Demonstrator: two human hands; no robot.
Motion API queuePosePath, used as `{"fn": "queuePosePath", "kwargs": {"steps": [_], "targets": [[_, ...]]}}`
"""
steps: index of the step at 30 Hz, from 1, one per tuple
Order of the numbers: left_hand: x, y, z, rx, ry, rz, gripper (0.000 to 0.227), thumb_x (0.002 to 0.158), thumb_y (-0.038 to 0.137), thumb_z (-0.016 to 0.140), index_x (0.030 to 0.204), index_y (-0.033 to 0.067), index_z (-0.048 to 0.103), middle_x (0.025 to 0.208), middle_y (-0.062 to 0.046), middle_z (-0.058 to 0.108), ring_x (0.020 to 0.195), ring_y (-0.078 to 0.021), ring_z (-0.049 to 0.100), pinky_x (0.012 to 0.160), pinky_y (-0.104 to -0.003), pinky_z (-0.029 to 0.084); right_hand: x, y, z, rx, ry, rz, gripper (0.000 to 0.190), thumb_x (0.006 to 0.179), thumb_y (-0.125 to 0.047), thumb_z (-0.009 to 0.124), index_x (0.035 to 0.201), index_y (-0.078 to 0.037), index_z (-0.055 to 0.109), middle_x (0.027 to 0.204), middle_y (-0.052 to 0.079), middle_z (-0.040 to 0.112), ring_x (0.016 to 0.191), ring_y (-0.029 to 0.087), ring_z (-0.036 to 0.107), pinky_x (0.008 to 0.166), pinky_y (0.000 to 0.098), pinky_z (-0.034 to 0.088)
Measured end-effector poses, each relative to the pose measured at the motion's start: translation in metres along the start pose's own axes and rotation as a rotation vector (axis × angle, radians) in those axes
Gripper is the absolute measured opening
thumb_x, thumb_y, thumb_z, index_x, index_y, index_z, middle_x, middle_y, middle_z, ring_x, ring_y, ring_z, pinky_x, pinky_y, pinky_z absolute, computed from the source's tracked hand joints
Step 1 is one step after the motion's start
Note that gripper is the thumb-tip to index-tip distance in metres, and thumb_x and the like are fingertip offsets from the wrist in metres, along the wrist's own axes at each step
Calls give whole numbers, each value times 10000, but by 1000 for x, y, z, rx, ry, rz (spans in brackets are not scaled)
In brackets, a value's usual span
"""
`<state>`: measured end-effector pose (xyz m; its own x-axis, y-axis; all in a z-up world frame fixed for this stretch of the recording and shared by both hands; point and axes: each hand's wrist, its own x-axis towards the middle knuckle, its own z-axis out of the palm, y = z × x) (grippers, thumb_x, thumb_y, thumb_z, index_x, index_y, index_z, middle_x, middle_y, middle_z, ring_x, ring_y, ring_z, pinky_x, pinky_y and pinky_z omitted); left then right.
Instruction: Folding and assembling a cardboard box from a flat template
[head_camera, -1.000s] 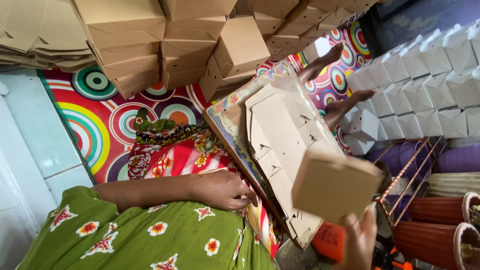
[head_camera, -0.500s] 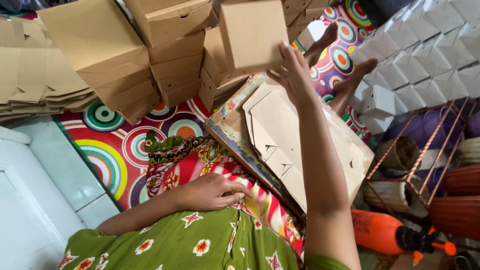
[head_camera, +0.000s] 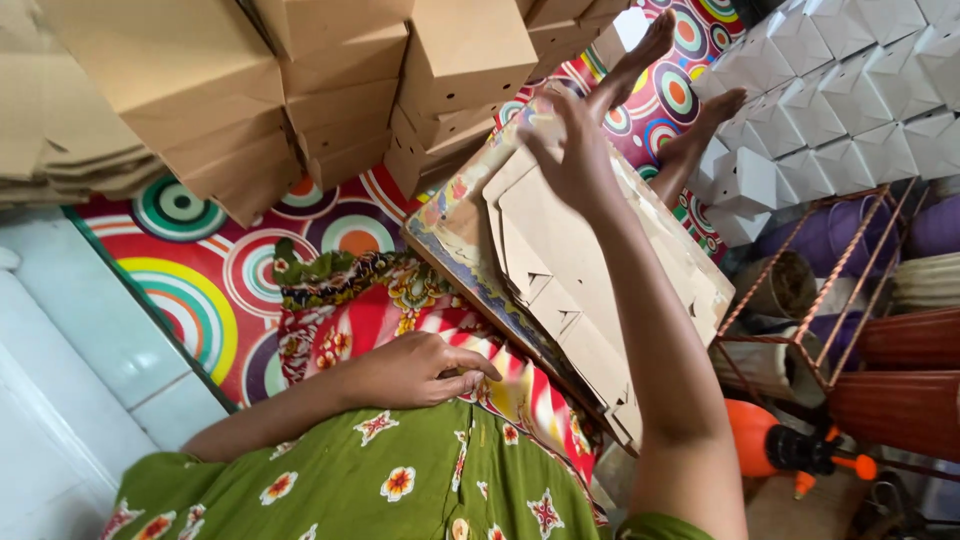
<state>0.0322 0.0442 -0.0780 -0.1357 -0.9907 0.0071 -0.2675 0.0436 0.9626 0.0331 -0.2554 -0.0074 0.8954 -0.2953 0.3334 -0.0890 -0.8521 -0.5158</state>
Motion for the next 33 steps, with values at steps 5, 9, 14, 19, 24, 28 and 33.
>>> {"fn": "queuePosePath", "kwargs": {"steps": [5, 9, 14, 19, 24, 28, 33], "targets": [[7, 33, -13, 87, -51, 31, 306, 1028, 291, 490, 1194, 186, 725, 424, -95, 511, 358, -254, 454, 531, -384, 475, -127, -42, -39, -97, -479, -28, 682, 881, -188, 774, 1457, -1, 459, 1443, 345, 464, 1291, 579, 473, 1005, 679, 478], [22, 4, 15, 71, -97, 45, 310, 1032, 291, 477, 1200, 196, 719, 442, -71, 520, 385, -235, 480, 562, -403, 491, -206, -53, -63, -263, -757, 479, 816, 847, -334, 792, 1556, -177, 418, 1633, 229, 299, 1470, 503, 302, 1080, 644, 456], [36, 21, 21, 165, -139, 18, 319, 1006, 318, 479, 1207, 253, 718, 495, -50, 537, 469, -225, 513, 592, -388, 459, -270, -41, -64, -195, -585, 687, 748, 892, -264, 745, 1554, -220, 401, 1655, 151, 293, 1449, 410, 383, 1078, 559, 451], [42, 34, 27, 223, -213, -16, 329, 1001, 320, 481, 1222, 273, 720, 563, -49, 570, 577, -219, 553, 625, -383, 422, -293, -19, -64, -97, -408, 670, 636, 909, -260, 714, 1500, -235, 483, 1651, 96, 358, 1478, 288, 412, 1127, 423, 385], [38, 62, 9, 142, -226, -66, 313, 1016, 311, 475, 1198, 218, 712, 533, -142, 600, 602, -372, 661, 696, -478, 549, -284, -9, -80, -2, -413, 608, 572, 889, -226, 700, 1445, -198, 571, 1513, 208, 525, 1320, 485, 522, 1080, 601, 466], [44, 50, 12, 136, -256, -72, 292, 1036, 274, 470, 1193, 246, 714, 430, -43, 488, 420, -239, 486, 597, -375, 484, -268, -28, -97, 44, -449, 732, 555, 918, -265, 666, 1456, -164, 576, 1481, 174, 584, 1337, 437, 554, 1042, 572, 506], [46, 55, 14, 123, -255, -66, 289, 1044, 262, 469, 1178, 215, 720, 401, -2, 448, 380, -188, 401, 554, -343, 441, -246, -54, -97, 34, -527, 753, 629, 938, -160, 594, 1551, -221, 465, 1564, 127, 498, 1344, 368, 555, 1064, 520, 517]]}}
